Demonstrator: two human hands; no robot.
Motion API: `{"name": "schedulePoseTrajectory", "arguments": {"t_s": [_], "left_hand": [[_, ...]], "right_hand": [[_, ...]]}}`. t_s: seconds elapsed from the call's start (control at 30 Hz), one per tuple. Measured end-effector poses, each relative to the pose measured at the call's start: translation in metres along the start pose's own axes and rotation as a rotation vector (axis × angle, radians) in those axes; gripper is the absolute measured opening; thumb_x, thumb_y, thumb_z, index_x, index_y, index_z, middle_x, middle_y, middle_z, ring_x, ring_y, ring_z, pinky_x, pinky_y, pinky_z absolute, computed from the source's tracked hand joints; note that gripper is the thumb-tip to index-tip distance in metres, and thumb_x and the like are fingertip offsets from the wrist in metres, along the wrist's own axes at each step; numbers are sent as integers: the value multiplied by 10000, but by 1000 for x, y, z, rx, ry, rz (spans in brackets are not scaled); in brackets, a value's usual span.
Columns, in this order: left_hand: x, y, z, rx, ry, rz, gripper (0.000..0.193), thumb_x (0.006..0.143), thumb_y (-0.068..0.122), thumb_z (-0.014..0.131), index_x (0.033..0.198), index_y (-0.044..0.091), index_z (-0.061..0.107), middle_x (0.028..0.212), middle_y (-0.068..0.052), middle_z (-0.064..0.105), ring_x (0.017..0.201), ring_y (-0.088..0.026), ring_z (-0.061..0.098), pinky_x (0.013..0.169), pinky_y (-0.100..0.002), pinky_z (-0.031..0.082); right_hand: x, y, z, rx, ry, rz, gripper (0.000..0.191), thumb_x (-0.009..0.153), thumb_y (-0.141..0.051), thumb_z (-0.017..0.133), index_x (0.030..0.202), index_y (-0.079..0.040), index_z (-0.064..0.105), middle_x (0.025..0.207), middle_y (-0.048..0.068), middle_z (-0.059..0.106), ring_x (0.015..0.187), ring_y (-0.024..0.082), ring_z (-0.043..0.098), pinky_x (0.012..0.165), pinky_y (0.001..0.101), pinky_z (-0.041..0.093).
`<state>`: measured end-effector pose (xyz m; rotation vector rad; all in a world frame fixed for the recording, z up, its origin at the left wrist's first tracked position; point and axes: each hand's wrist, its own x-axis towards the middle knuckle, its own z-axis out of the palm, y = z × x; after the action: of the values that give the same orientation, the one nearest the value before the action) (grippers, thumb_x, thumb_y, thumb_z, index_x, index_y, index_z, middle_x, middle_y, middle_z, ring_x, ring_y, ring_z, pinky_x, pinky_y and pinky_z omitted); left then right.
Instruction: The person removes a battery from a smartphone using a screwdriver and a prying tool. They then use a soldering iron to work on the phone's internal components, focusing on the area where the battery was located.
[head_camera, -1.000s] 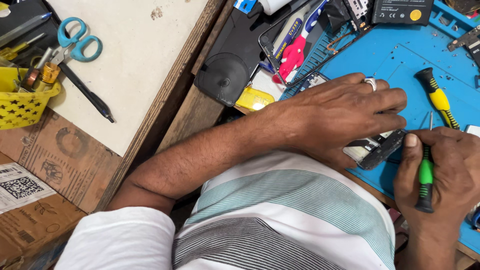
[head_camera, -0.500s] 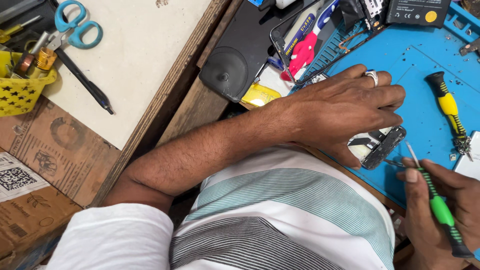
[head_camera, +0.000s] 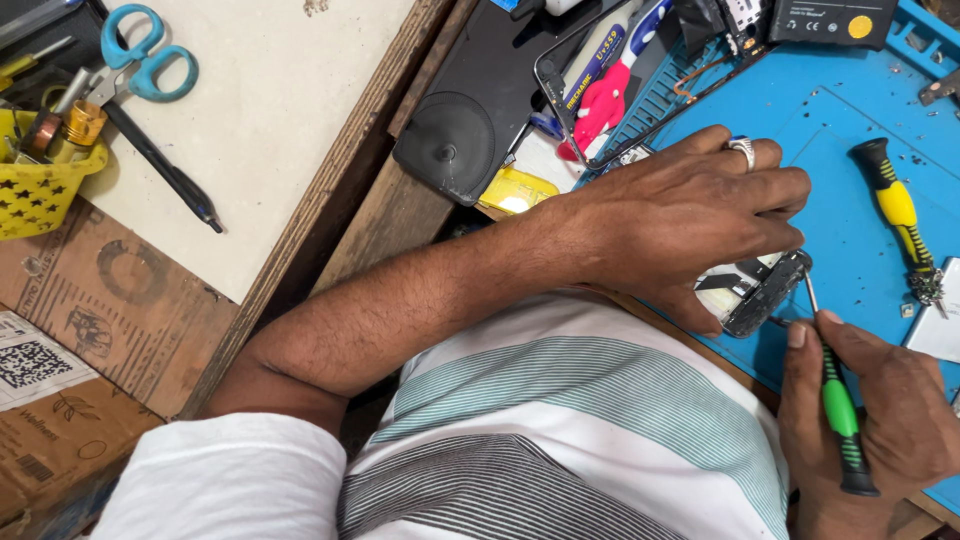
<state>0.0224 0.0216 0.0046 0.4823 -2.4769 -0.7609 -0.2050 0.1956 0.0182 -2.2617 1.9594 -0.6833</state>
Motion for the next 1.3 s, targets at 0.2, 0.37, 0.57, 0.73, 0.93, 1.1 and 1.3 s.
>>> {"name": "schedulePoseTrajectory", "arguments": {"t_s": [0.2, 0.37, 0.57, 0.73, 0.93, 1.1, 1.3], "left_hand": [[-1, -1, 1, -26, 10, 15, 825, 506, 506, 983, 1180, 96, 742, 1147, -43, 579, 1141, -246, 540, 887, -423, 426], [1, -1, -1, -22, 10, 24, 851, 477, 521, 984, 1179, 104, 744, 1153, -31, 579, 1142, -252, 531, 893, -426, 416], [1, -1, 0, -70, -24, 5, 818, 492, 474, 986, 1176, 96, 745, 1138, -21, 583, 1123, -240, 531, 876, -413, 411], [0, -1, 0, -87, 17, -1, 807, 448, 445, 992, 1141, 102, 758, 1091, -6, 596, 1093, -231, 548, 880, -409, 414], [1, -2, 2, -52, 22, 4, 804, 418, 463, 999, 1105, 116, 769, 1072, 0, 606, 1098, -237, 563, 892, -416, 436], [2, -3, 5, -39, 15, -7, 788, 404, 445, 998, 1087, 122, 772, 1079, 6, 611, 1113, -240, 561, 888, -413, 440], [0, -4, 4, -40, 1, 23, 837, 433, 477, 996, 1145, 109, 753, 1108, -5, 604, 1131, -244, 552, 907, -430, 423]], "right_hand": [[2, -10, 1, -59, 4, -23, 43, 1058, -5, 702, 1084, 0, 668, 1121, 106, 749, 942, 183, 686, 886, 250, 500], [8, -11, -1, -120, -22, -43, 68, 1071, 2, 772, 1085, 19, 708, 1055, 126, 753, 897, 198, 716, 821, 274, 498], [-4, -1, 10, 47, 61, 71, 82, 1070, -28, 695, 1134, 14, 666, 1153, 116, 748, 972, 162, 691, 900, 226, 529], [-8, 9, 14, 273, 102, 233, 138, 1101, -35, 725, 1183, 63, 674, 1112, 134, 744, 935, 156, 677, 883, 244, 536], [-5, 11, 9, 262, 43, 129, 135, 1091, -47, 703, 1191, 41, 681, 1145, 142, 754, 1003, 163, 712, 950, 236, 554], [-5, 7, 5, 54, 38, 54, 102, 1085, -19, 769, 1126, 51, 708, 1083, 167, 749, 972, 210, 735, 911, 273, 567], [2, 1, 3, 13, -6, -21, 84, 1050, -11, 701, 1123, 9, 663, 1177, 137, 752, 1012, 199, 712, 930, 252, 551]]}}
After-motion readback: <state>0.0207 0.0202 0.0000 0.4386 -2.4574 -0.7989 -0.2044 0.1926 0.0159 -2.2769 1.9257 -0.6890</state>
